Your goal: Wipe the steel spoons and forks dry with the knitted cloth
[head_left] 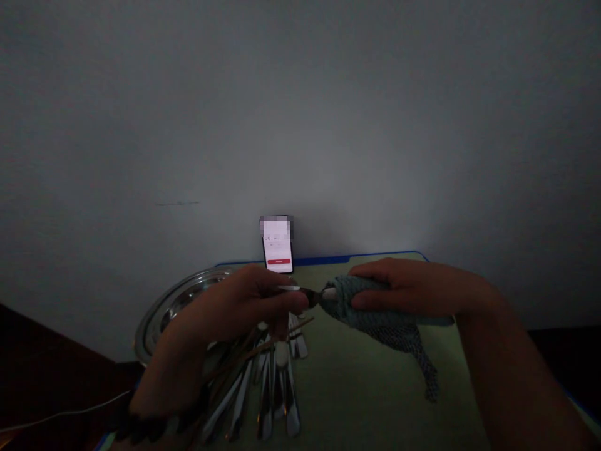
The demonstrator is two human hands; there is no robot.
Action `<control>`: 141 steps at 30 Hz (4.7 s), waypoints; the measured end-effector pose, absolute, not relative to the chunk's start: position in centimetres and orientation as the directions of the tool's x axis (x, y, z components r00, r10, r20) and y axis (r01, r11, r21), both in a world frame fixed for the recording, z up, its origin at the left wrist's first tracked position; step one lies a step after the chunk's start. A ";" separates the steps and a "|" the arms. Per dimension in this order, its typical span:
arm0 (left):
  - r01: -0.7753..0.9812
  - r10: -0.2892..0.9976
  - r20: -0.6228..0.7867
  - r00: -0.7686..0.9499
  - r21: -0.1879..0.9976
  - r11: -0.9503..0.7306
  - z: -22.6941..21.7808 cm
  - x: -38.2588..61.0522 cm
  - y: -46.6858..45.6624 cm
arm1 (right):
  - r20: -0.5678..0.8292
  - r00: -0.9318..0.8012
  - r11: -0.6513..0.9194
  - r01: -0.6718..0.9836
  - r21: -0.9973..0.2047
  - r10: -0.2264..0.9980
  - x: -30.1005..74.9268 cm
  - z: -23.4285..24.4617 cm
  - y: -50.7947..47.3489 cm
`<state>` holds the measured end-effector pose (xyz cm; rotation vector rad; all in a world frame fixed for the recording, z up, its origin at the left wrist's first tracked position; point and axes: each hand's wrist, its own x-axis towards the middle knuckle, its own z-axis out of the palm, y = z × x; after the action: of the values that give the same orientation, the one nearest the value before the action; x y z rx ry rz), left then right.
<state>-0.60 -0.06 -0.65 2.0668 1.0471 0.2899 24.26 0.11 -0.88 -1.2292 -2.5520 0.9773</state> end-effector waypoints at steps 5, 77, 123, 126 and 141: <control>0.597 0.772 -0.148 0.618 0.727 -0.339 -1.2 -0.5 0.1 | -0.139 -0.638 0.467 0.678 -0.567 0.757 24.4 -1.1 0.2; 0.503 0.808 -0.167 0.565 0.846 -0.178 -2.2 -0.5 1.1 | 0.140 -0.548 0.528 0.657 -0.538 0.825 23.7 -1.2 0.6; 0.718 0.761 -0.077 0.644 0.406 -0.566 -2.1 1.9 -0.5 | -0.137 -0.703 0.578 0.666 -0.472 0.698 22.0 -0.9 -0.2; 0.703 0.751 -0.093 0.653 0.444 -0.556 -1.9 1.7 -0.4 | -0.137 -0.729 0.580 0.631 -0.515 0.671 22.2 -1.0 0.0; 0.715 0.790 -0.038 0.612 0.454 -0.532 -1.5 1.8 -1.0 | -0.137 -0.692 0.492 0.624 -0.607 0.708 23.8 -0.8 -0.1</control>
<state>1.82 -0.99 -1.54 2.4116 1.1965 0.2380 23.83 -0.08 -0.76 -1.1664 -2.5985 0.9746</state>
